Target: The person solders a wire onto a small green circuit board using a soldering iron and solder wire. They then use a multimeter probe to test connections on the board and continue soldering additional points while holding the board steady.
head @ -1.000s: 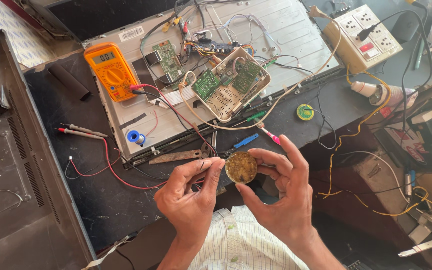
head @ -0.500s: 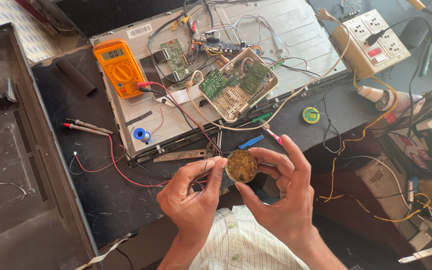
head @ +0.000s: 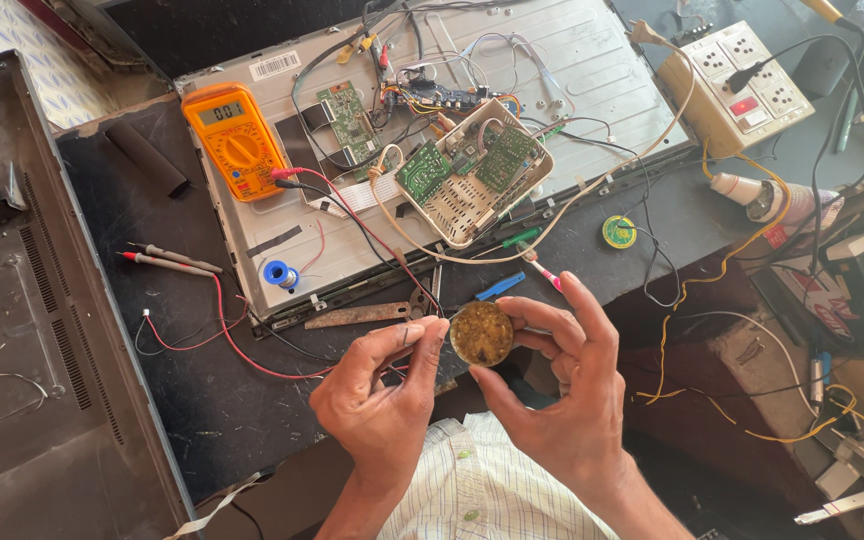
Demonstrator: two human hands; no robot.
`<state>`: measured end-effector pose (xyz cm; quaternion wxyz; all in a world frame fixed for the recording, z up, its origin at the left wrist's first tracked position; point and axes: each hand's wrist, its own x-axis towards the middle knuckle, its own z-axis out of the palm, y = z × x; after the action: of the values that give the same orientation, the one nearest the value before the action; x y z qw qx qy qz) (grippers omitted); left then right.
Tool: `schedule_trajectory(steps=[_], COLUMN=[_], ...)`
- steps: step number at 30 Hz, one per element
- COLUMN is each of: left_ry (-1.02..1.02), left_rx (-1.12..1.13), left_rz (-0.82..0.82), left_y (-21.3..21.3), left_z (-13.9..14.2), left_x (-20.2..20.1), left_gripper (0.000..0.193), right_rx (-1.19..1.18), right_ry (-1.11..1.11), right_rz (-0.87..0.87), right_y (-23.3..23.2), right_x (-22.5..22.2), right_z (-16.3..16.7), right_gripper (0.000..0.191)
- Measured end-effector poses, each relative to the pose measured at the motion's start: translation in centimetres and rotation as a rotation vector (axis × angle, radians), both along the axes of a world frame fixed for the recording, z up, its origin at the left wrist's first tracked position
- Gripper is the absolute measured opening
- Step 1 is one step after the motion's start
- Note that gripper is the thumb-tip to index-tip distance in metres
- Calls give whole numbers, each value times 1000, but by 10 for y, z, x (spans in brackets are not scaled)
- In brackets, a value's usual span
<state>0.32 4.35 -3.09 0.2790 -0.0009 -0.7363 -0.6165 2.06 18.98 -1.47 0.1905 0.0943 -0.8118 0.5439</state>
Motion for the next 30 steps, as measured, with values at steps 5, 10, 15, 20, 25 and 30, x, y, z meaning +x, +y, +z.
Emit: schedule_trajectory(steps=[5, 10, 15, 20, 25, 30], left_ry=[66, 14, -3, -14, -72, -121], left_rx=[-83, -14, 22, 36, 163, 311], left_rz=[-25, -5, -14, -28, -25, -41], left_y=[0, 0, -1, 0, -3, -8], left_z=[1, 2, 1, -2, -6, -8], left_x=[0, 0, -2, -3, -4, -6], left_gripper=[19, 18, 17, 17, 17, 18], right_rx=[9, -8, 10, 4, 61, 260], right_ry=[0, -13, 3, 13, 3, -112], right_rz=[-2, -8, -3, 4, -77, -388], right_y=[0, 0, 0, 0, 16, 78], right_x=[0, -2, -4, -3, -14, -53], right_z=[-1, -2, 0, -1, -29, -98], right_gripper=[101, 101, 101, 100, 96, 83])
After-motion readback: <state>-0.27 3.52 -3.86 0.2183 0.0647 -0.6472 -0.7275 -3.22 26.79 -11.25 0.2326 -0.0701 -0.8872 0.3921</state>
